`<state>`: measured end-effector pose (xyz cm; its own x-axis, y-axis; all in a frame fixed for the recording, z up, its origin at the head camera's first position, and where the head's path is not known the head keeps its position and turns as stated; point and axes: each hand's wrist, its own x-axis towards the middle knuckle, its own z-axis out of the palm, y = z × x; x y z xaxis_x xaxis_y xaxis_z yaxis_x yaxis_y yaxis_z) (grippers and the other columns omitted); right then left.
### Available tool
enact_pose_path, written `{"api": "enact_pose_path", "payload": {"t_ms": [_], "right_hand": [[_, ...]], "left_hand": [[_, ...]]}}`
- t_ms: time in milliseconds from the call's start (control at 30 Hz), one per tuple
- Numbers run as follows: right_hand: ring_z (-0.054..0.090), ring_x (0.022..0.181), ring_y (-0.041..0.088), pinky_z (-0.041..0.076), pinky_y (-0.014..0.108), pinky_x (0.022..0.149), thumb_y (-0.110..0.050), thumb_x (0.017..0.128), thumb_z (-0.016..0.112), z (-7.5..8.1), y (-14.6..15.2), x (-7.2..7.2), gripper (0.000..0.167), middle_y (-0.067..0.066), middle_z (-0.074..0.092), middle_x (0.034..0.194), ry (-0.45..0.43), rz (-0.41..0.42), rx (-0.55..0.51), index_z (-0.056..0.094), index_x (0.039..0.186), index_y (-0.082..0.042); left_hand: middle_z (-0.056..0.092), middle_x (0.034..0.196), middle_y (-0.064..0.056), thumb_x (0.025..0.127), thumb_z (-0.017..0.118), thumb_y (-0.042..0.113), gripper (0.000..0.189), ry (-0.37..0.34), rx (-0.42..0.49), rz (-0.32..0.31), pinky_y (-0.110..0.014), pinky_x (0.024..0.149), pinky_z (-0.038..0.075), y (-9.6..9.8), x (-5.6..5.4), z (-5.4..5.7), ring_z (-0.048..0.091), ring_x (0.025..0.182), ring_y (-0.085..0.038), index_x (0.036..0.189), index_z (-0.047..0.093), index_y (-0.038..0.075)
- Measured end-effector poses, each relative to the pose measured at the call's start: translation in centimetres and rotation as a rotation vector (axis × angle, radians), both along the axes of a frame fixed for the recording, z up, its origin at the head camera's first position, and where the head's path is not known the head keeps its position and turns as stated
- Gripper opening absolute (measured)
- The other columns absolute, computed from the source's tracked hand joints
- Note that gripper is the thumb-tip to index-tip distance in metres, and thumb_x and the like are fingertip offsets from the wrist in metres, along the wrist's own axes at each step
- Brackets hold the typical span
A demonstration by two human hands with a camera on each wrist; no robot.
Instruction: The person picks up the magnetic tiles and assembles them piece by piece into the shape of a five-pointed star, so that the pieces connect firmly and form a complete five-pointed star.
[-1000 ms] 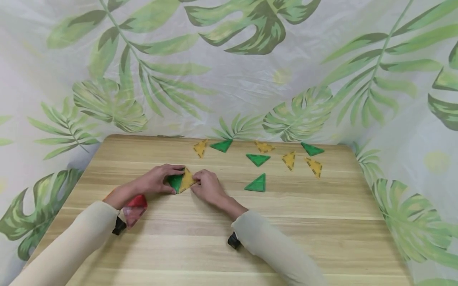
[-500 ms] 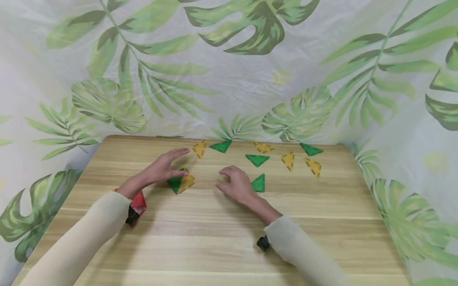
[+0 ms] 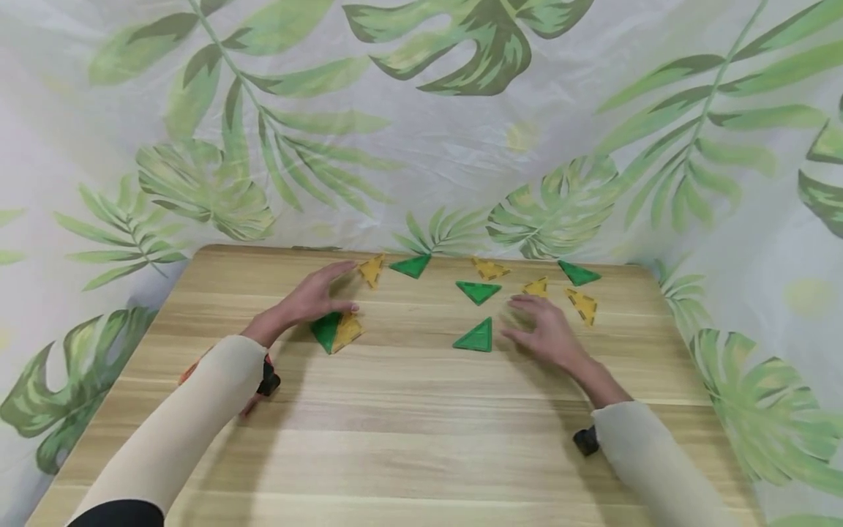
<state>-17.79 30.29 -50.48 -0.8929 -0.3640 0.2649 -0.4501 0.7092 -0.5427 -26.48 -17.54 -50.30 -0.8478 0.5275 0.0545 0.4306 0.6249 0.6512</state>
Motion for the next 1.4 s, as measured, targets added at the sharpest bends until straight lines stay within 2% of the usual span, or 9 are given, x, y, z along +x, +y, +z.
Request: {"api": "enact_pose_path", "payload": {"t_ms": [233, 433, 733, 800, 867, 967, 1067, 1300, 1400], "right_hand": [[0.057, 0.128, 0.053, 0.043, 0.07, 0.106, -0.013, 0.082, 0.092, 0.4, 7.4, -0.9, 0.059, 0.028, 0.063, 0.14, 0.018, -0.077, 0.053, 0.068, 0.131, 0.008], [0.05, 0.134, 0.057, 0.042, 0.073, 0.104, -0.024, 0.089, 0.088, 0.7, 11.4, -0.4, 0.068, 0.029, 0.053, 0.152, -0.135, -0.16, 0.067, 0.06, 0.144, 0.005], [0.035, 0.145, 0.059, 0.034, 0.071, 0.112, -0.027, 0.089, 0.088, -0.1, 14.4, -0.3, 0.084, 0.03, 0.038, 0.163, -0.323, -0.156, 0.026, 0.047, 0.156, 0.003], [0.035, 0.145, 0.058, 0.035, 0.06, 0.118, -0.026, 0.089, 0.088, -0.1, 14.7, -0.4, 0.085, 0.031, 0.038, 0.163, -0.334, -0.152, 0.031, 0.046, 0.157, 0.002], [0.036, 0.145, 0.059, 0.036, 0.04, 0.122, -0.024, 0.089, 0.088, -0.1, 14.9, -0.5, 0.085, 0.031, 0.037, 0.163, -0.341, -0.144, 0.029, 0.045, 0.157, 0.002], [0.038, 0.143, 0.059, 0.032, 0.007, 0.109, -0.022, 0.088, 0.089, -0.1, 15.2, -0.6, 0.084, 0.033, 0.04, 0.161, -0.324, -0.123, 0.039, 0.046, 0.156, 0.002], [0.041, 0.14, 0.059, 0.027, -0.003, 0.096, -0.02, 0.087, 0.089, -0.2, 15.4, -0.7, 0.08, 0.035, 0.044, 0.157, -0.308, -0.113, 0.043, 0.05, 0.154, 0.001], [0.041, 0.141, 0.059, 0.027, -0.002, 0.096, -0.022, 0.088, 0.088, -0.2, 15.3, -0.9, 0.076, 0.035, 0.047, 0.154, -0.304, -0.118, 0.054, 0.053, 0.152, 0.001], [0.04, 0.142, 0.059, 0.038, 0.02, 0.113, -0.024, 0.088, 0.089, -0.1, 15.2, -1.0, 0.077, 0.034, 0.046, 0.156, -0.326, -0.138, 0.073, 0.053, 0.153, 0.0]], "left_hand": [[0.034, 0.167, -0.026, 0.088, 0.089, 0.019, 0.094, -0.043, 0.019, 0.017, -0.055, 0.128, 0.025, 0.9, -0.9, -0.2, 0.031, 0.155, -0.044, 0.162, 0.035, -0.004], [0.033, 0.169, -0.023, 0.088, 0.089, 0.019, 0.095, -0.055, 0.016, 0.015, -0.052, 0.129, 0.024, 1.6, -1.4, -0.8, 0.03, 0.156, -0.041, 0.162, 0.034, -0.004], [0.031, 0.169, -0.025, 0.09, 0.088, 0.021, 0.095, -0.076, -0.006, 0.042, -0.054, 0.129, 0.023, 2.0, -1.4, -1.5, 0.027, 0.157, -0.043, 0.163, 0.032, -0.003], [0.032, 0.168, -0.026, 0.09, 0.087, 0.022, 0.094, -0.053, -0.018, 0.045, -0.055, 0.128, 0.024, 2.1, -1.6, -1.7, 0.028, 0.156, -0.044, 0.162, 0.033, -0.004], [0.033, 0.167, -0.027, 0.09, 0.088, 0.022, 0.094, -0.037, -0.021, 0.046, -0.055, 0.128, 0.025, 2.3, -1.8, -1.7, 0.03, 0.155, -0.045, 0.162, 0.034, -0.006], [0.035, 0.166, -0.027, 0.09, 0.088, 0.024, 0.095, -0.037, -0.023, 0.051, -0.054, 0.127, 0.027, 2.6, -2.1, -1.8, 0.032, 0.155, -0.044, 0.161, 0.034, -0.007], [0.039, 0.164, -0.027, 0.09, 0.088, 0.026, 0.094, -0.041, -0.025, 0.065, -0.052, 0.126, 0.03, 2.8, -2.3, -1.9, 0.036, 0.153, -0.043, 0.16, 0.035, -0.008], [0.056, 0.15, -0.027, 0.088, 0.09, 0.024, 0.087, 0.005, -0.026, 0.111, -0.049, 0.116, 0.045, 3.5, -3.0, -1.9, 0.057, 0.135, -0.039, 0.154, 0.045, -0.01], [0.061, 0.143, -0.028, 0.087, 0.09, 0.021, 0.083, 0.006, -0.015, 0.141, -0.048, 0.11, 0.05, 3.8, -3.1, -1.9, 0.063, 0.126, -0.037, 0.151, 0.048, -0.011]]}}
